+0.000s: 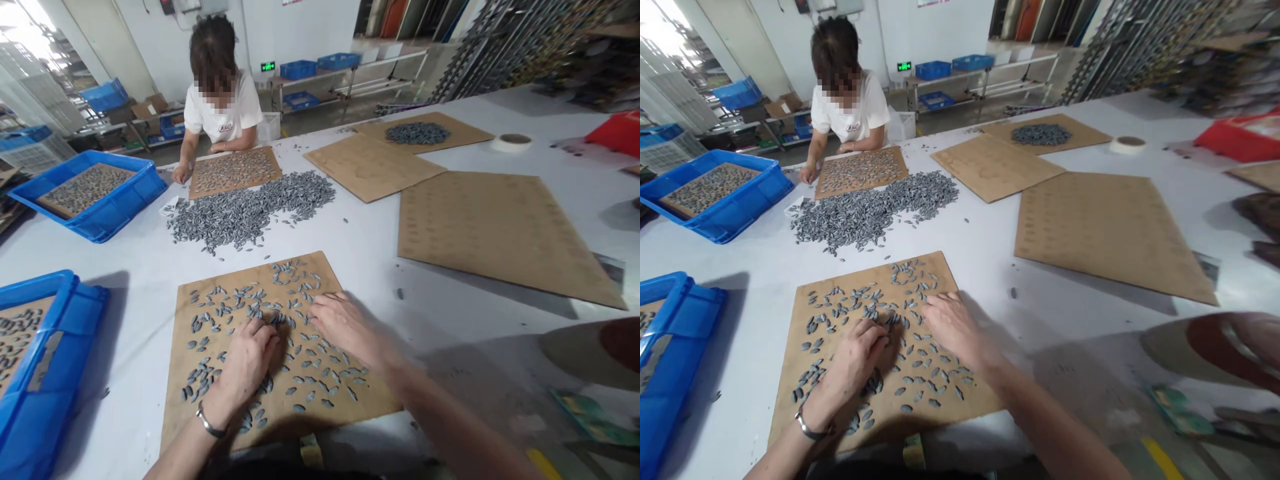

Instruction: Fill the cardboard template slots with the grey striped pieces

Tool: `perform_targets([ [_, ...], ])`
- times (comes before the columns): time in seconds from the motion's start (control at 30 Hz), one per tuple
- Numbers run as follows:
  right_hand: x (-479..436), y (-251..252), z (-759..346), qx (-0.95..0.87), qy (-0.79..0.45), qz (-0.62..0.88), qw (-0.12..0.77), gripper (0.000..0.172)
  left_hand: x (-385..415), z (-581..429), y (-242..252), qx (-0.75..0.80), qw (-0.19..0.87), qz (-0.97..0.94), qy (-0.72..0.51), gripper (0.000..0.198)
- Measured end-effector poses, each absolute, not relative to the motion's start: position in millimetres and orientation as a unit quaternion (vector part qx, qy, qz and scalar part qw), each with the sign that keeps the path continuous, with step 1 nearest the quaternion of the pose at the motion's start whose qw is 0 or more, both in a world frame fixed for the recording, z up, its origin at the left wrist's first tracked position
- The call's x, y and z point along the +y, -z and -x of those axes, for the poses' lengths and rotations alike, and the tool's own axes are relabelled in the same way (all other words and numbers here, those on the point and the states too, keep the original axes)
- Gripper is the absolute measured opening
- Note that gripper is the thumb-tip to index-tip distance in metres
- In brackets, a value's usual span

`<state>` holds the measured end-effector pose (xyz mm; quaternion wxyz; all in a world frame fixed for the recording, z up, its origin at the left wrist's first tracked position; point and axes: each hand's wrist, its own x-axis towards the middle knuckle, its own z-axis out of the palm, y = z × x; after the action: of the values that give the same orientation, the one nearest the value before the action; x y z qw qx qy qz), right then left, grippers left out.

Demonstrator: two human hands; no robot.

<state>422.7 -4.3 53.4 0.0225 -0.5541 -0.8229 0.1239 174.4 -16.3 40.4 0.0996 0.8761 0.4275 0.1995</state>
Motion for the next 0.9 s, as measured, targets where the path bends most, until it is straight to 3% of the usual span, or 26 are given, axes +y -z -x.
perform_targets([
  [0.27,-3.0,-49.0,-422.5,-0.83,-0.087,0.551,0.008,0.026,-8.8,-219.6,-19.0,0.368,0.117,-0.91,-0.151,0.016],
  [0.53,-38.2,-51.6,-423.7,-0.802,-0.144,0.578,0.051,0.022,-2.1,-235.4,-20.7,0.366,0.109,-0.922,-0.071,0.015],
  [0.73,-42.9,-28.7,-407.8,-0.821,-0.123,0.555,0.05,0.029,1.5,-223.4,-23.7,0.378,0.177,-0.897,-0.146,0.018],
  [0.9,-39.3,-35.3,-404.2,-0.815,-0.14,0.561,0.047,0.025,2.2,-193.6,-33.4,0.426,0.147,-0.867,-0.211,0.016],
])
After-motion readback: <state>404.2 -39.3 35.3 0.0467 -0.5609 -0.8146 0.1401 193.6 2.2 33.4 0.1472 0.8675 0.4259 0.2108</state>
